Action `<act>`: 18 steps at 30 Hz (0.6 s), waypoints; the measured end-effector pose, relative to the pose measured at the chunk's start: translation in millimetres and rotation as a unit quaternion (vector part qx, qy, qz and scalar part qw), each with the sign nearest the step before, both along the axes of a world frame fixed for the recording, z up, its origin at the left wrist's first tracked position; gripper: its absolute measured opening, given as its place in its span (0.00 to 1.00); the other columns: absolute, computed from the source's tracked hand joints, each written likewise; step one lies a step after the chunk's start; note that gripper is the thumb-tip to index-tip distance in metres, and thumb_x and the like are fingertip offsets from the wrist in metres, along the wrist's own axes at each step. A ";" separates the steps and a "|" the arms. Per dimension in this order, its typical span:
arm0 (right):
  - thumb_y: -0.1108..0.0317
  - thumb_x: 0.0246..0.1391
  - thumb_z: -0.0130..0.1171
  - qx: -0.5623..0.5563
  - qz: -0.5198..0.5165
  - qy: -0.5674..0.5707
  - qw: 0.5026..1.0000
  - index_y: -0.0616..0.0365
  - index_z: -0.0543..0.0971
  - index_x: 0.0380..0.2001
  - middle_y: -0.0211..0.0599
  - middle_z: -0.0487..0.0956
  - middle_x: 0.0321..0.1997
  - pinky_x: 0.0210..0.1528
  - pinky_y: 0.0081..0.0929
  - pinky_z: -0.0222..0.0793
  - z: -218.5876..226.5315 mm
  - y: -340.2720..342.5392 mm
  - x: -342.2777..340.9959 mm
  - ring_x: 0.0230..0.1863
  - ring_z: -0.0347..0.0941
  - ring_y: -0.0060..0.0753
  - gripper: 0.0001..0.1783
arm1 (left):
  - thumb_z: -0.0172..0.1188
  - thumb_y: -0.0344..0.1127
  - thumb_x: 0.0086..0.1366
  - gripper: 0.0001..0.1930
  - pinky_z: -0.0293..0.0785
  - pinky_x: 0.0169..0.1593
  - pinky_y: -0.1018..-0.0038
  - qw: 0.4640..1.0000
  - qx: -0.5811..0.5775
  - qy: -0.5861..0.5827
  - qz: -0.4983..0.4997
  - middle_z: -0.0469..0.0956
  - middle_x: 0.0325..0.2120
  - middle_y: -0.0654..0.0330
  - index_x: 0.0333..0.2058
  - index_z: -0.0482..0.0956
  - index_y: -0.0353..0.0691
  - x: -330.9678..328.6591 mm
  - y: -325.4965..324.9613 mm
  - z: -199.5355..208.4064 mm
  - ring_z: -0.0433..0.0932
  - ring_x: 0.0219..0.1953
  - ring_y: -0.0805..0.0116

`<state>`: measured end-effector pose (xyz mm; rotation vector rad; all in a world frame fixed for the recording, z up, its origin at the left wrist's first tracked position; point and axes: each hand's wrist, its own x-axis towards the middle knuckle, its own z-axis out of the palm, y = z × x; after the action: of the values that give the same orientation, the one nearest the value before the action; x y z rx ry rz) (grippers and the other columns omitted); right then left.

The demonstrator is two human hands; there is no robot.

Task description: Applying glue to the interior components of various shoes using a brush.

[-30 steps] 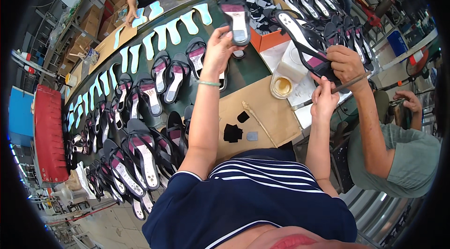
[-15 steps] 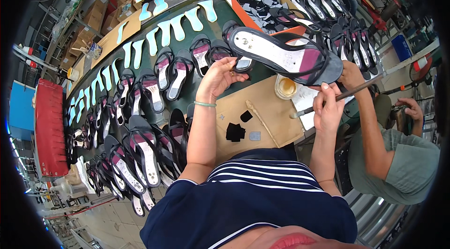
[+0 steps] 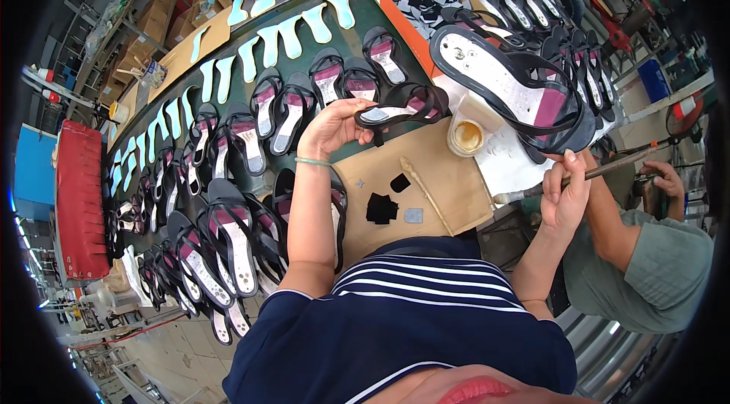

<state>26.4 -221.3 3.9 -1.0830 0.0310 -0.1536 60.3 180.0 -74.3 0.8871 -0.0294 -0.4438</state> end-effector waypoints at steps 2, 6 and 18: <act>0.70 0.57 0.53 0.012 0.002 0.004 1.000 0.62 0.70 0.31 0.50 0.81 0.29 0.08 0.14 0.44 4.7 4.3 -1.6 0.06 0.51 0.15 0.06 | 0.49 0.35 0.68 0.16 0.76 0.27 0.72 1.000 0.016 0.011 0.017 0.81 0.32 0.45 0.43 0.75 0.26 2.0 -1.2 -9.4 0.78 0.22 0.63; 0.68 0.59 0.51 -0.008 0.013 0.002 1.000 0.63 0.70 0.35 0.51 0.81 0.31 0.08 0.13 0.45 -0.5 1.1 -2.1 0.06 0.50 0.14 0.08 | 0.46 0.36 0.70 0.16 0.75 0.29 0.73 0.996 0.074 0.034 0.027 0.80 0.33 0.41 0.46 0.74 0.27 8.2 -8.3 -18.1 0.75 0.21 0.65; 0.68 0.59 0.52 0.005 0.010 -0.008 1.000 0.62 0.71 0.35 0.52 0.81 0.32 0.09 0.13 0.45 0.2 -9.5 -0.8 0.06 0.51 0.13 0.08 | 0.42 0.28 0.70 0.15 0.81 0.31 0.69 0.917 0.394 0.019 0.062 0.77 0.37 0.50 0.51 0.69 0.27 23.6 -53.2 -45.5 0.80 0.31 0.63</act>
<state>25.6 -230.8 4.1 -1.0717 0.0057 -0.1437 83.9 126.8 -119.8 1.6650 0.2590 -0.3506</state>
